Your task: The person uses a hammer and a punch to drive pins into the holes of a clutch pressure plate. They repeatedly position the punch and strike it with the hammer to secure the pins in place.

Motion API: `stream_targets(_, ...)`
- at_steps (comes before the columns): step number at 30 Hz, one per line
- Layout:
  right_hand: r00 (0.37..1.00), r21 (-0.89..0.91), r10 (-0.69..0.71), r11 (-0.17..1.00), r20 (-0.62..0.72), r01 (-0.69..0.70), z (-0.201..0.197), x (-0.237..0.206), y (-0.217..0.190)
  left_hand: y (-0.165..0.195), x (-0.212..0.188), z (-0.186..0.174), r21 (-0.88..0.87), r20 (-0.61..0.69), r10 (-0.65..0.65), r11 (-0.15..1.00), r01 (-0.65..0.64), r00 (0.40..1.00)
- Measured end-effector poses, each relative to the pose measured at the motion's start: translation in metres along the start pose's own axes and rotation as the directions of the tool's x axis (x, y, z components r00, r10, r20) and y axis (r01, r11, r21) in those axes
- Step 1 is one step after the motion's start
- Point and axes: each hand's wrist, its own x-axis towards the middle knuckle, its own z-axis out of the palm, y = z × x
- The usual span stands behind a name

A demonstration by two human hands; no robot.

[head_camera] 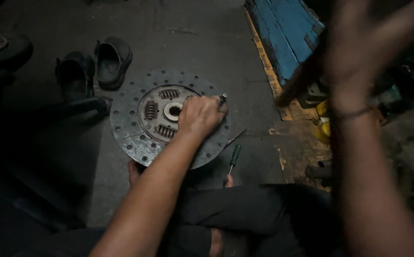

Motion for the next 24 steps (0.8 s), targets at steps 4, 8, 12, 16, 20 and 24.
stream_targets(4, 0.205, -0.385, 0.443, 0.883, 0.873, -0.268, 0.003, -0.042, -0.094, -0.003, 0.002, 0.006, 0.034, 0.044, -0.01, 0.999, 0.008, 0.999)
stream_targets(8, 0.177, -0.371, 0.407, 0.906, 0.896, -0.206, -0.001, -0.011, -0.089, -0.004, 0.001, 0.005, 0.09, 0.039, 0.011, 0.996, -0.014, 0.999)
stream_targets(12, 0.647, -0.068, 0.304, 0.929, 0.699, -0.363, -0.028, 0.037, -0.052, 0.0, -0.002, -0.003, 0.018, -0.053, 0.059, 0.998, -0.058, 0.997)
stream_targets(16, 0.924, 0.363, 0.275, 0.86, 0.265, -0.359, -0.037, 0.061, -0.026, 0.01, 0.004, -0.014, -0.03, 0.203, -0.13, 0.99, 0.139, 0.97)
stream_targets(20, 0.872, 0.455, 0.47, 0.752, 0.138, -0.477, -0.01, 0.012, -0.053, 0.011, -0.001, -0.015, -0.022, 0.03, -0.006, 1.0, 0.006, 1.0)
stream_targets(24, 0.347, -0.307, 0.389, 0.913, 0.853, -0.269, -0.004, -0.033, -0.094, 0.005, -0.003, -0.01, 0.008, 0.007, 0.014, 1.0, -0.014, 1.0)
